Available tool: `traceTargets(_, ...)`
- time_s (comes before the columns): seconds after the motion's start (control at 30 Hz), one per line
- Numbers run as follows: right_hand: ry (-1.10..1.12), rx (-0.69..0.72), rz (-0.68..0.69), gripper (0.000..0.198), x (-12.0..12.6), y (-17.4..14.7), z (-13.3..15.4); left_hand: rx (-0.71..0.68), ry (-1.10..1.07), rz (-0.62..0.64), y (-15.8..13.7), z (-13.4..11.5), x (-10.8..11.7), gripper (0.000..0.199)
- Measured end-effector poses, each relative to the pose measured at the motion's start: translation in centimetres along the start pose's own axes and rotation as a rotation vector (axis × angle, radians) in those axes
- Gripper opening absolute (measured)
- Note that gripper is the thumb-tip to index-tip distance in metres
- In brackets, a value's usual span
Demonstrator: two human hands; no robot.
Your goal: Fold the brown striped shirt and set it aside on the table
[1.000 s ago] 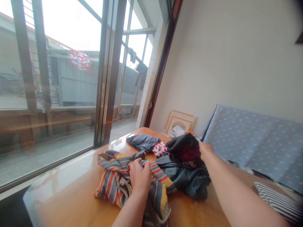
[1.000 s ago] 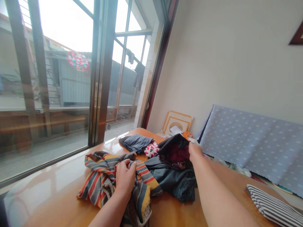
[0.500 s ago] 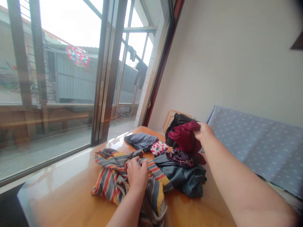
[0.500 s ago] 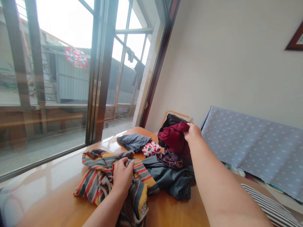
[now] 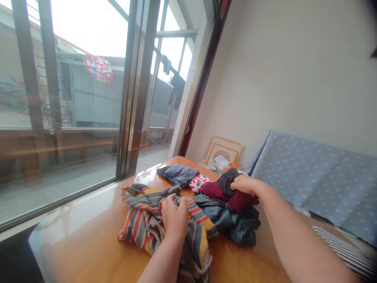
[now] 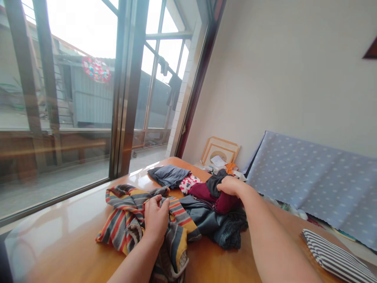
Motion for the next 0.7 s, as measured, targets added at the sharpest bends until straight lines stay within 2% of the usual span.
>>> traceTargets(0.07,-0.093,0.093,0.061,0.034,-0.5,-0.2,2.3,0.005,0.007,0.009,-0.1,-0.2,0.0,0.044)
traceTargets(0.17,-0.339,0.278,0.032,0.044,-2.1,-0.9,7.0,-0.010,-0.002,0.014,0.0,-0.2,0.0,0.043)
traceTargets(0.27,-0.426,0.370,0.103,0.032,-5.6,-2.3,11.0,-0.015,-0.003,0.007,-0.1,-0.1,0.0,0.041)
traceTargets(0.33,-0.419,0.413,0.147,0.028,-8.4,-3.2,12.9,-0.015,0.004,0.011,-0.1,-0.1,0.0,0.041)
traceTargets(0.43,-0.389,0.455,0.223,0.052,-12.3,-4.2,14.6,0.000,0.019,0.024,-0.2,-0.3,0.0,0.041)
traceTargets(0.5,-0.350,0.450,0.280,0.061,-14.4,-4.6,15.3,0.009,0.031,0.031,-0.3,-0.4,0.1,0.041)
traceTargets(0.6,-0.226,0.401,0.310,0.047,-16.0,-4.8,16.1,0.009,0.041,0.042,-0.5,-0.6,0.2,0.041)
traceTargets(0.7,-0.033,0.331,0.255,0.035,-15.9,-4.7,16.5,0.029,0.042,0.054,-0.6,-0.6,0.2,0.040)
Point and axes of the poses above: each hand's wrist, its own y-axis towards the middle knuckle, its own x-axis out of the back of the hand, z = x × y, the point moved 3 cm from there along y, towards the middle knuckle, and after that the axes turned 10 degrees about -y, right-handed, at the moved point
